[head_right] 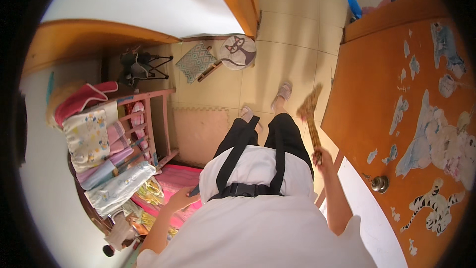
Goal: The person sweeps a tiled floor with a traditional straw broom, moving around furniture and a child's play area. They briefly pause to place a pink toy on a shelf before resuming sweeping.
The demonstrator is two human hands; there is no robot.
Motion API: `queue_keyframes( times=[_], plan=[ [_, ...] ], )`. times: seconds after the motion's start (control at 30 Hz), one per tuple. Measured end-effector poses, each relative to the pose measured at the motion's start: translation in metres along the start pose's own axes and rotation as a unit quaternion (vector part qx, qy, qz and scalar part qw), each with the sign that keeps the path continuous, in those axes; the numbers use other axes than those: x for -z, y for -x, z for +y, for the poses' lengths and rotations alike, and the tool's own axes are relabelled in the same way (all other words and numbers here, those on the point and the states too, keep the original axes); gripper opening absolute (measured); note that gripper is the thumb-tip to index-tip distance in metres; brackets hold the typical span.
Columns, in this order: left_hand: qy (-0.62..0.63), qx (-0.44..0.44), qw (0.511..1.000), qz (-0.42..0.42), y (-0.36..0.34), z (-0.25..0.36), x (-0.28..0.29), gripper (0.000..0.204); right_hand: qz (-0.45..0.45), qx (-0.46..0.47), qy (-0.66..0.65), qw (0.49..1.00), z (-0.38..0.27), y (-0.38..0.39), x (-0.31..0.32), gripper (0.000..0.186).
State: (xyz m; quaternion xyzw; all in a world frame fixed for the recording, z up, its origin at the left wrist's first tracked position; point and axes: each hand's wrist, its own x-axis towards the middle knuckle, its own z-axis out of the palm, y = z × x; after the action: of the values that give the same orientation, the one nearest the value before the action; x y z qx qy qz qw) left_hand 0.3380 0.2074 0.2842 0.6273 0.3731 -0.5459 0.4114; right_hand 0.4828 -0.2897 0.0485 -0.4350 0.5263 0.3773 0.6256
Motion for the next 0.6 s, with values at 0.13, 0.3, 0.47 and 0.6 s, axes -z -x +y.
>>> queue_keyframes(
  times=[0.13, 0.3, 0.47, 0.6],
  plan=[
    [0.064, -0.036, 0.997, -0.005, -0.019, -0.033, -0.003, 0.034, 0.018, 0.014, -0.005, 1.0, 0.073, 0.034, 0.015, 0.009],
    [0.0, -0.174, 0.985, 0.016, -0.024, -0.072, 0.02, 0.06, 0.053, 0.016, 0.017, 0.998, 0.085, 0.104, -0.038, 0.008],
    [-0.123, -0.233, 0.964, -0.032, 0.005, -0.053, 0.057, 0.07, 0.048, 0.026, 0.025, 0.998, 0.098, 0.102, -0.03, 0.008],
    [-0.322, -0.354, 0.876, 0.054, -0.014, -0.044, 0.07, 0.072, 0.048, 0.025, 0.029, 0.998, 0.099, 0.096, -0.019, 0.008]
  ],
)
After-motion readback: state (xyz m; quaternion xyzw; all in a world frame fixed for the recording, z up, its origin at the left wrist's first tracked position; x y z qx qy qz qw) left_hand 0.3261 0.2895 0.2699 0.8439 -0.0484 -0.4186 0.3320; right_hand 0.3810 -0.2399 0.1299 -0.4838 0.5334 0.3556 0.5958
